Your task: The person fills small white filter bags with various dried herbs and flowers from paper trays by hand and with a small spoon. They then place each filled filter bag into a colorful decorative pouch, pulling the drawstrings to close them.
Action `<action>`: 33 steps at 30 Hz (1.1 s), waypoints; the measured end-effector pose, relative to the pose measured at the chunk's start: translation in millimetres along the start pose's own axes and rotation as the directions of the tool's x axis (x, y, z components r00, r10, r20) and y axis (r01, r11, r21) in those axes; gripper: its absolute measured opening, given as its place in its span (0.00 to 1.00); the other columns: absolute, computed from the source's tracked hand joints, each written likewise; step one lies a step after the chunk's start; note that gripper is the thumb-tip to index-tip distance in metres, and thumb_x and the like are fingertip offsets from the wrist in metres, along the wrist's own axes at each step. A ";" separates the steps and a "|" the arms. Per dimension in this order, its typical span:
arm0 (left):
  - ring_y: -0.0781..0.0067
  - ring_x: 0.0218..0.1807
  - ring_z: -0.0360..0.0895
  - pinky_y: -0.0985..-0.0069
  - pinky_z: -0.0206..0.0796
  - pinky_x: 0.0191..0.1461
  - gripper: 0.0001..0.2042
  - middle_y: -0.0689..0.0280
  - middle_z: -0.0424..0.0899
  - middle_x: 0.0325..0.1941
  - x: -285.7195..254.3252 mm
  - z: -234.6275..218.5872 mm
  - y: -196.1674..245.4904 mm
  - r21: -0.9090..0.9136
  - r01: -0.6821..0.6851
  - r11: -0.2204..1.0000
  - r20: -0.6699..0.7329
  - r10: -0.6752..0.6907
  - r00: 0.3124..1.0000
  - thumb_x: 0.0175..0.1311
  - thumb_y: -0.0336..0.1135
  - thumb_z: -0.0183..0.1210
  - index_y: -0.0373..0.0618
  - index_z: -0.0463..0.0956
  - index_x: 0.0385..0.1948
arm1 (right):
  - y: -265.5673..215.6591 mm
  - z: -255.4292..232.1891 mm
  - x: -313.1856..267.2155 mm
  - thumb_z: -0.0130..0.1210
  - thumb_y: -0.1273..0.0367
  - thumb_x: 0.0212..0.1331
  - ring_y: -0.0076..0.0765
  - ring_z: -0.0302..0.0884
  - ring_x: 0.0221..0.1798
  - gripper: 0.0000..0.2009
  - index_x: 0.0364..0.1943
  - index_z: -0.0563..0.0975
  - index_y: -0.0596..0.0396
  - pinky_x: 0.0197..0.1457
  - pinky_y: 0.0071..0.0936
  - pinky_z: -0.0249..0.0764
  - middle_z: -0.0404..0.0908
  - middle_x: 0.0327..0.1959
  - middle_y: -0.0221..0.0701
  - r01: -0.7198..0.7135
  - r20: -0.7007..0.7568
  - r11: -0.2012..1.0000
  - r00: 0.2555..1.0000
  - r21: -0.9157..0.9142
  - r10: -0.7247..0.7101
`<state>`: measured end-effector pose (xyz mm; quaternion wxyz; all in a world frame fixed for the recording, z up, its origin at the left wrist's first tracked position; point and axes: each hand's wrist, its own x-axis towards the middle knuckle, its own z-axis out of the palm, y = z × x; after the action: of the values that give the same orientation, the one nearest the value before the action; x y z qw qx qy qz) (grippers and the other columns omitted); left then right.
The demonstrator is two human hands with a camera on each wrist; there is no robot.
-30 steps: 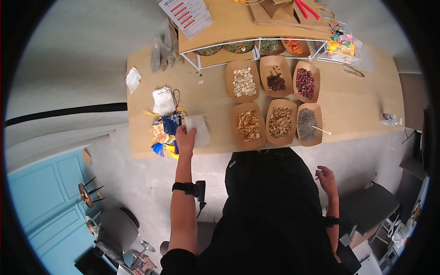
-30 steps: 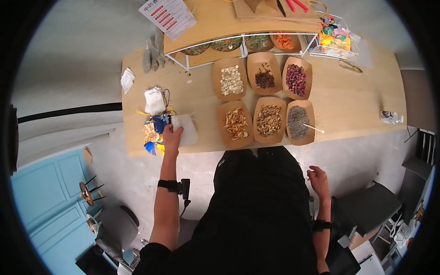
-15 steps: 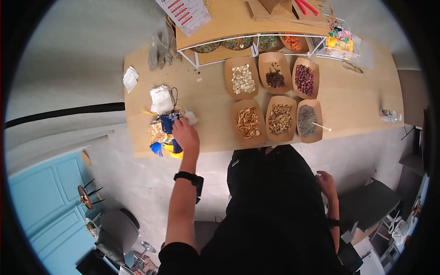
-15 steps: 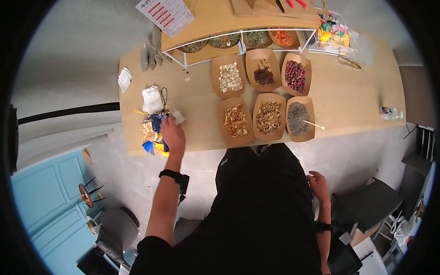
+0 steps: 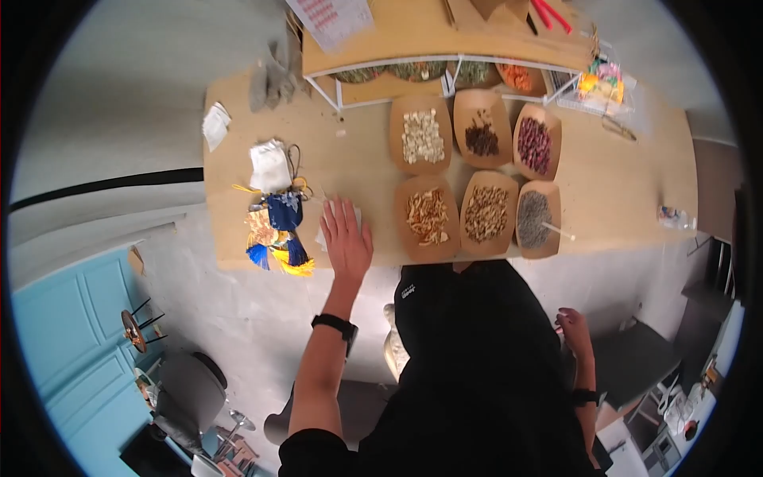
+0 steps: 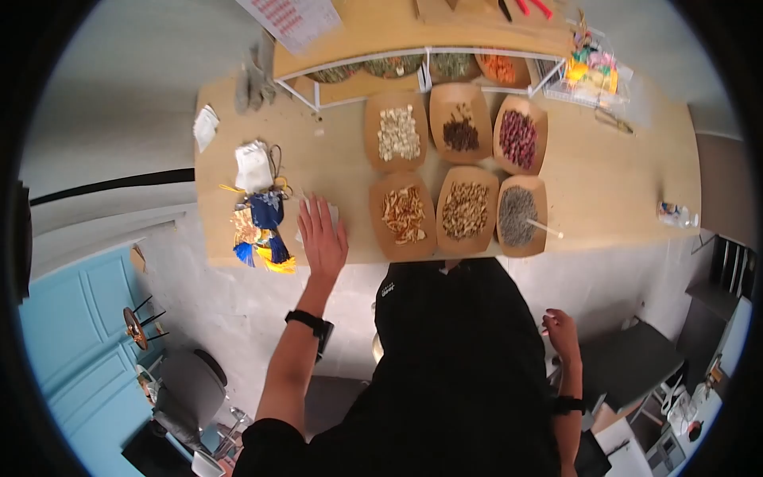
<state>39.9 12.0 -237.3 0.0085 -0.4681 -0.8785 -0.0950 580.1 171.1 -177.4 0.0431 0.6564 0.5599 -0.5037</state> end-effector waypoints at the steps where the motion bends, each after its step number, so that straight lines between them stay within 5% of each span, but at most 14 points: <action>1: 0.42 0.76 0.46 0.48 0.43 0.74 0.31 0.46 0.52 0.74 -1.5 9.1 -8.6 -0.008 -0.005 1.000 0.034 0.005 0.999 0.67 0.43 0.51 0.37 0.55 0.68 | -7.2 1.6 -11.1 0.54 0.70 0.61 0.33 0.81 0.34 0.16 0.48 0.77 0.69 0.39 0.27 0.79 0.83 0.33 0.41 -0.065 0.019 0.997 0.998 -0.034 0.066; 4: 0.43 0.77 0.42 0.48 0.35 0.76 0.32 0.50 0.49 0.76 0.0 37.6 -17.0 -0.020 -0.059 0.998 0.163 0.062 0.985 0.68 0.45 0.50 0.39 0.54 0.70 | -3.4 2.0 -33.3 0.55 0.69 0.62 0.31 0.81 0.38 0.16 0.48 0.77 0.68 0.47 0.27 0.75 0.83 0.37 0.38 -0.121 0.037 0.970 0.991 -0.209 0.131; 8: 0.43 0.77 0.42 0.45 0.34 0.75 0.33 0.51 0.49 0.77 3.9 44.7 3.2 -0.058 0.122 0.991 0.048 -0.119 0.992 0.68 0.48 0.48 0.42 0.52 0.71 | -22.9 22.0 -65.8 0.54 0.67 0.63 0.26 0.80 0.41 0.14 0.44 0.80 0.65 0.47 0.23 0.73 0.85 0.37 0.34 -0.075 0.109 0.997 0.991 -0.027 0.078; 10: 0.43 0.77 0.41 0.44 0.34 0.75 0.33 0.51 0.48 0.77 8.8 46.6 10.3 -0.072 0.173 0.982 0.006 -0.173 0.985 0.68 0.49 0.48 0.42 0.52 0.71 | -62.1 31.2 -83.3 0.54 0.69 0.62 0.25 0.79 0.43 0.13 0.44 0.80 0.66 0.48 0.25 0.73 0.84 0.38 0.32 0.192 0.009 0.955 0.981 -0.228 -0.195; 12: 0.43 0.77 0.41 0.43 0.34 0.75 0.34 0.51 0.48 0.77 9.9 45.0 9.2 -0.003 0.192 0.981 0.072 -0.192 0.979 0.68 0.50 0.47 0.42 0.51 0.71 | -44.6 28.4 -62.2 0.54 0.70 0.61 0.25 0.79 0.44 0.14 0.46 0.79 0.66 0.50 0.24 0.72 0.84 0.40 0.32 0.105 0.012 0.983 0.994 -0.149 -0.104; 14: 0.43 0.77 0.40 0.42 0.33 0.74 0.34 0.51 0.48 0.77 5.8 38.3 10.4 -0.025 0.196 0.980 0.075 -0.194 0.978 0.68 0.50 0.47 0.42 0.51 0.71 | -31.2 27.0 -40.1 0.54 0.70 0.62 0.25 0.79 0.45 0.14 0.47 0.79 0.67 0.51 0.24 0.72 0.84 0.40 0.32 -0.066 0.170 0.991 0.982 -0.119 0.086; 19: 0.44 0.78 0.39 0.42 0.32 0.75 0.32 0.49 0.46 0.77 -3.5 12.9 22.4 -0.044 0.235 0.971 0.037 -0.233 0.972 0.69 0.44 0.48 0.42 0.51 0.71 | -7.0 29.4 2.0 0.54 0.68 0.64 0.26 0.80 0.44 0.15 0.47 0.79 0.67 0.49 0.24 0.73 0.84 0.41 0.34 -0.011 0.187 0.999 0.982 0.044 0.003; 22: 0.44 0.74 0.50 0.50 0.45 0.74 0.29 0.47 0.55 0.73 -28.9 -11.5 28.3 -0.189 0.276 0.943 -0.121 -0.301 0.946 0.68 0.35 0.52 0.40 0.54 0.69 | 4.5 29.7 24.5 0.54 0.67 0.64 0.28 0.80 0.43 0.16 0.47 0.79 0.67 0.49 0.25 0.74 0.84 0.41 0.35 0.007 0.225 1.000 0.974 -0.012 -0.004; 24: 0.47 0.64 0.66 0.60 0.62 0.63 0.25 0.47 0.66 0.63 -55.6 -24.4 27.3 -0.402 0.480 0.780 -0.032 -0.536 0.844 0.65 0.28 0.55 0.39 0.62 0.65 | 10.0 29.7 31.3 0.54 0.67 0.64 0.29 0.80 0.43 0.16 0.47 0.79 0.68 0.49 0.25 0.74 0.84 0.41 0.36 0.009 0.259 0.998 0.966 -0.058 0.006; 26: 0.47 0.50 0.74 0.61 0.69 0.52 0.17 0.49 0.74 0.50 -81.6 -31.3 19.2 -0.338 0.538 0.772 -0.038 -0.583 0.812 0.64 0.27 0.57 0.38 0.72 0.55 | 3.0 29.0 34.0 0.54 0.67 0.64 0.27 0.81 0.40 0.15 0.47 0.79 0.65 0.44 0.25 0.74 0.85 0.39 0.34 -0.047 0.261 0.993 0.965 0.106 0.017; 28: 0.54 0.30 0.79 0.61 0.71 0.35 0.06 0.56 0.80 0.28 -100.8 -32.8 2.9 -0.362 0.554 0.749 -0.086 -0.619 0.781 0.63 0.32 0.60 0.40 0.82 0.35 | -3.0 21.9 41.7 0.54 0.66 0.64 0.27 0.81 0.37 0.14 0.47 0.79 0.63 0.40 0.25 0.74 0.84 0.37 0.33 -0.116 0.268 0.992 0.959 0.052 0.098; 30: 0.53 0.27 0.80 0.60 0.70 0.33 0.10 0.56 0.82 0.24 -104.7 -45.7 -11.1 -0.255 0.710 0.656 0.022 -0.730 0.683 0.63 0.39 0.60 0.42 0.82 0.31 | -5.9 14.9 43.1 0.53 0.65 0.63 0.26 0.81 0.35 0.14 0.47 0.79 0.61 0.37 0.24 0.74 0.84 0.35 0.33 -0.191 0.267 0.982 0.945 -0.006 0.186; 33: 0.50 0.26 0.81 0.58 0.70 0.30 0.17 0.54 0.82 0.23 -78.4 -61.6 -45.1 -0.086 0.709 0.700 -0.011 -0.712 0.702 0.65 0.47 0.58 0.42 0.80 0.25 | -5.0 7.8 41.8 0.53 0.63 0.62 0.29 0.80 0.28 0.16 0.49 0.77 0.59 0.32 0.25 0.72 0.83 0.32 0.34 -0.252 0.183 0.962 0.956 0.108 0.230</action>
<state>42.2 -87.7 -192.1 -0.0272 -0.0910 -0.9864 -0.1340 565.8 197.0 -208.3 0.1083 0.6763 0.4359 -0.5838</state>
